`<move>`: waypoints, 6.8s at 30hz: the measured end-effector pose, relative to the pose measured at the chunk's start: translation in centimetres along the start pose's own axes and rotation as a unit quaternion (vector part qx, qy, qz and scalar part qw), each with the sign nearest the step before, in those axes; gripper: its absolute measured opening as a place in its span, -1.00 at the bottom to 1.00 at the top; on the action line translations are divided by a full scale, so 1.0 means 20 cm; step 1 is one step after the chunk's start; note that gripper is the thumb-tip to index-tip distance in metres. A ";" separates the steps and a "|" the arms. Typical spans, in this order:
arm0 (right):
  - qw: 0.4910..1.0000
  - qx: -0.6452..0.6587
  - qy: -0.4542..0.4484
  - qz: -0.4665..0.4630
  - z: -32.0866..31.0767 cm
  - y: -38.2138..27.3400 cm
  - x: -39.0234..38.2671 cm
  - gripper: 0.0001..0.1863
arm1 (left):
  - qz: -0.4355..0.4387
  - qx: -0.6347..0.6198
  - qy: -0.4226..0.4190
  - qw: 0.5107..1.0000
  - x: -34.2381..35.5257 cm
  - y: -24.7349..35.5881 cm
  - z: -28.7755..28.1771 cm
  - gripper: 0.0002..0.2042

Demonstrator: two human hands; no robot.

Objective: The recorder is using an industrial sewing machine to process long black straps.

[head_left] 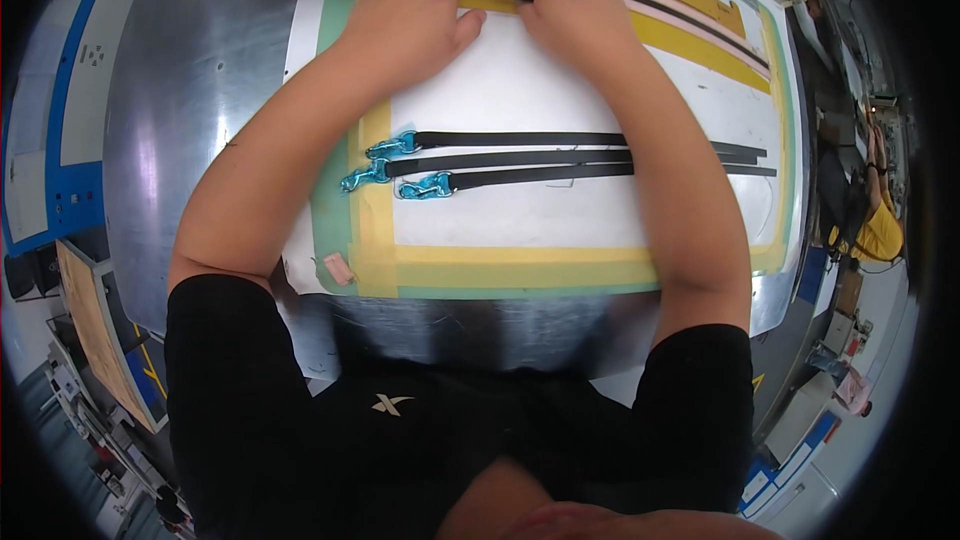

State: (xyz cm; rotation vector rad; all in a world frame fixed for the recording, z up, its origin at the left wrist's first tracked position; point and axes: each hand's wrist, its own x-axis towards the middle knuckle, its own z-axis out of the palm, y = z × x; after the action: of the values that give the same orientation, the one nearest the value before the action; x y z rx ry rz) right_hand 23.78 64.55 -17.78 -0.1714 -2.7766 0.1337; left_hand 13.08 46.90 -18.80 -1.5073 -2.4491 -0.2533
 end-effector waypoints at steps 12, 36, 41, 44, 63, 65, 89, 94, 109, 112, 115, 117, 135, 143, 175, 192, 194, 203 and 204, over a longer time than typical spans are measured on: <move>1.000 0.011 -0.006 0.016 -0.01 -0.01 -0.01 -0.66 | -0.009 0.000 -0.032 0.999 0.01 0.04 -0.02 -0.39; 0.999 0.017 0.001 0.033 -0.01 -0.02 -0.02 -0.65 | 0.013 0.060 0.027 0.998 0.00 0.04 0.04 -0.40; 1.000 0.003 0.019 0.018 0.02 -0.03 -0.01 -0.66 | -0.024 0.005 -0.018 1.000 0.01 0.08 0.01 -0.39; 0.999 -0.010 -0.006 0.039 0.00 -0.04 0.00 -0.62 | -0.019 0.021 -0.019 0.999 0.02 0.08 0.00 -0.38; 0.996 -0.007 0.015 0.092 -0.13 0.24 -0.21 -0.68 | -0.016 0.047 -0.028 0.998 0.05 0.13 -0.02 -0.37; 0.995 -0.006 0.004 0.103 -0.12 0.22 -0.20 -0.69 | -0.011 0.048 -0.034 0.998 0.04 0.13 -0.03 -0.37; 0.998 0.012 -0.040 0.056 -0.16 0.25 -0.18 -0.67 | -0.067 0.074 -0.078 0.992 0.13 0.35 -0.15 -0.48; 0.995 -0.005 -0.009 0.104 -0.21 0.41 -0.28 -0.64 | -0.057 0.056 -0.101 0.992 0.16 0.35 -0.11 -0.46; 0.996 0.007 -0.002 0.092 -0.20 0.42 -0.30 -0.70 | -0.056 0.064 -0.107 0.991 0.20 0.43 -0.09 -0.42; 0.996 0.012 0.017 0.087 -0.20 0.42 -0.30 -0.71 | -0.055 0.040 -0.077 0.995 0.20 0.45 -0.09 -0.42; 0.996 0.012 0.008 0.087 -0.20 0.42 -0.29 -0.72 | -0.051 0.066 -0.070 0.994 0.20 0.49 -0.10 -0.42; 0.995 0.012 -0.008 0.094 -0.20 0.41 -0.29 -0.68 | -0.056 0.065 -0.090 0.992 0.23 0.50 -0.12 -0.41; 0.995 0.011 -0.018 0.094 -0.28 0.57 -0.38 -0.65 | -0.045 0.035 -0.076 0.995 0.27 0.57 -0.05 -0.45; 0.995 0.005 -0.022 0.100 -0.30 0.60 -0.41 -0.65 | -0.070 0.039 -0.070 0.994 0.28 0.69 -0.11 -0.46; 0.994 -0.032 -0.044 0.097 -0.31 0.84 -0.49 -0.59 | -0.067 0.017 -0.103 0.992 0.42 0.91 0.03 -0.35; 0.993 -0.006 -0.065 0.098 -0.35 0.97 -0.55 -0.57 | -0.076 0.015 -0.078 0.994 0.45 1.00 0.07 -0.33; 0.992 -0.023 -0.057 0.113 -0.35 1.03 -0.58 -0.59 | -0.076 0.025 -0.078 0.994 0.45 1.02 0.07 -0.33; 0.990 -0.033 -0.062 0.118 -0.34 1.09 -0.60 -0.61 | -0.080 0.028 -0.108 0.991 0.49 1.03 0.12 -0.32; 0.990 -0.033 -0.062 0.119 -0.33 1.09 -0.60 -0.61 | -0.083 0.033 -0.100 0.991 0.49 1.04 0.12 -0.31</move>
State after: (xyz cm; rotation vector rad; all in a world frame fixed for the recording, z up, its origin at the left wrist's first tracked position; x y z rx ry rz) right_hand 39.54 84.91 -18.26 -0.5290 -2.8768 0.1164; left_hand 27.12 65.30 -17.77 -1.3629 -2.7167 -0.0530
